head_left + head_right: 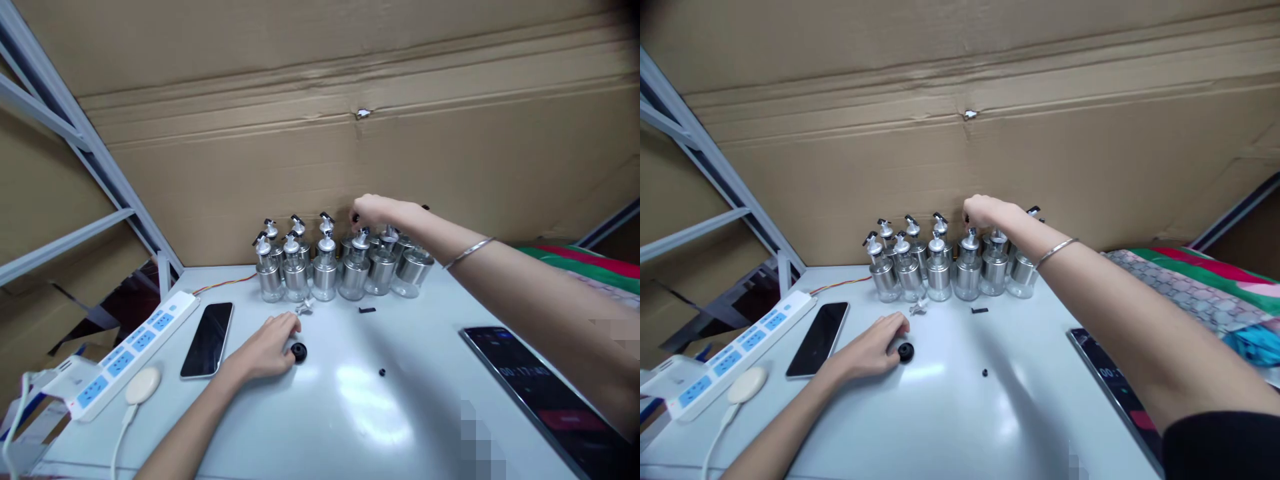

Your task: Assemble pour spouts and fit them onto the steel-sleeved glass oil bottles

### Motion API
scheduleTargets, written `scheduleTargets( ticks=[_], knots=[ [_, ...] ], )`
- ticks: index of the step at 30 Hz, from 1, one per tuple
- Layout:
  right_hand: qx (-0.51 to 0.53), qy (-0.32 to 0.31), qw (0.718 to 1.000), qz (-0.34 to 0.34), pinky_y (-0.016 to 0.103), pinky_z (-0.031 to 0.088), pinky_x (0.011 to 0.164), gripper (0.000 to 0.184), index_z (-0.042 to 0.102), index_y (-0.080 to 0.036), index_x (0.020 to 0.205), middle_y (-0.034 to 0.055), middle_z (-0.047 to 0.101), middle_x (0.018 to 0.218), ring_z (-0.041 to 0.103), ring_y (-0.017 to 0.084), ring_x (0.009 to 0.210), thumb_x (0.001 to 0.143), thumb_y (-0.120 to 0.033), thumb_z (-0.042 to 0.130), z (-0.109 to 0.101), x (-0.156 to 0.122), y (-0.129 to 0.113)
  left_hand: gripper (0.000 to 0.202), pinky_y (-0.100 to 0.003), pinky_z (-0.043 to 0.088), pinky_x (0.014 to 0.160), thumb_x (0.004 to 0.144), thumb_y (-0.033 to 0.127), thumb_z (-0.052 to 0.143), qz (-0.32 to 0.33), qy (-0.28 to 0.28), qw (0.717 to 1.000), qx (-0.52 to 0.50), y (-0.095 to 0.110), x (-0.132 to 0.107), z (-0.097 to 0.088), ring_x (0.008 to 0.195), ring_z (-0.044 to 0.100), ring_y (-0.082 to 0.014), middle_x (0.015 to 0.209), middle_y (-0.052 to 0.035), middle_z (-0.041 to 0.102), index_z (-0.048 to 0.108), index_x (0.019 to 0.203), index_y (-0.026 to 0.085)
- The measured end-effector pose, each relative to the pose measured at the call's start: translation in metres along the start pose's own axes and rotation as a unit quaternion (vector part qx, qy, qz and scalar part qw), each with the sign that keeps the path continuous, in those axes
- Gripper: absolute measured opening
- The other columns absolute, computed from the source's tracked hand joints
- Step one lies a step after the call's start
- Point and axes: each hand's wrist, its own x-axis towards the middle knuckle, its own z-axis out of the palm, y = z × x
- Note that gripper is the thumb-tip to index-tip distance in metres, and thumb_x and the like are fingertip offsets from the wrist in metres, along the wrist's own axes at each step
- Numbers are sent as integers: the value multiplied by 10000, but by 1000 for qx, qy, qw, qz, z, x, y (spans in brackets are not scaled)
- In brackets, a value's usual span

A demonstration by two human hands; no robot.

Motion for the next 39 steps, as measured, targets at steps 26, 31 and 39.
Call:
scheduleTargets(
  ticks=[26,31,39],
  knots=[
    [533,274,798,-58,278,463,558,138,628,-216,792,23,676,768,614,163,662,832,-347,605,28,-173,-82,1085,-493,316,1079,497,527,873,68,-4,781,-620,51,1,62,1311,367,-335,1391,-164,345,239,1336,255],
    [629,192,753,-26,258,437,550,129,613,-208,790,18,647,754,560,148,640,820,-332,593,76,-166,-103,775,-383,423,906,562,532,834,-38,-19,809,-586,57,0,63,997,554,-252,1060,-95,578,479,1138,154],
    [774,152,614,20,302,515,717,262,513,-275,991,35,626,1149,613,179,930,774,-318,653,107,-170,-88,766,-369,415,888,620,505,799,-59,-34,821,-566,56,-2,63,993,544,-244,1083,-109,562,431,1191,150]
  ],
)
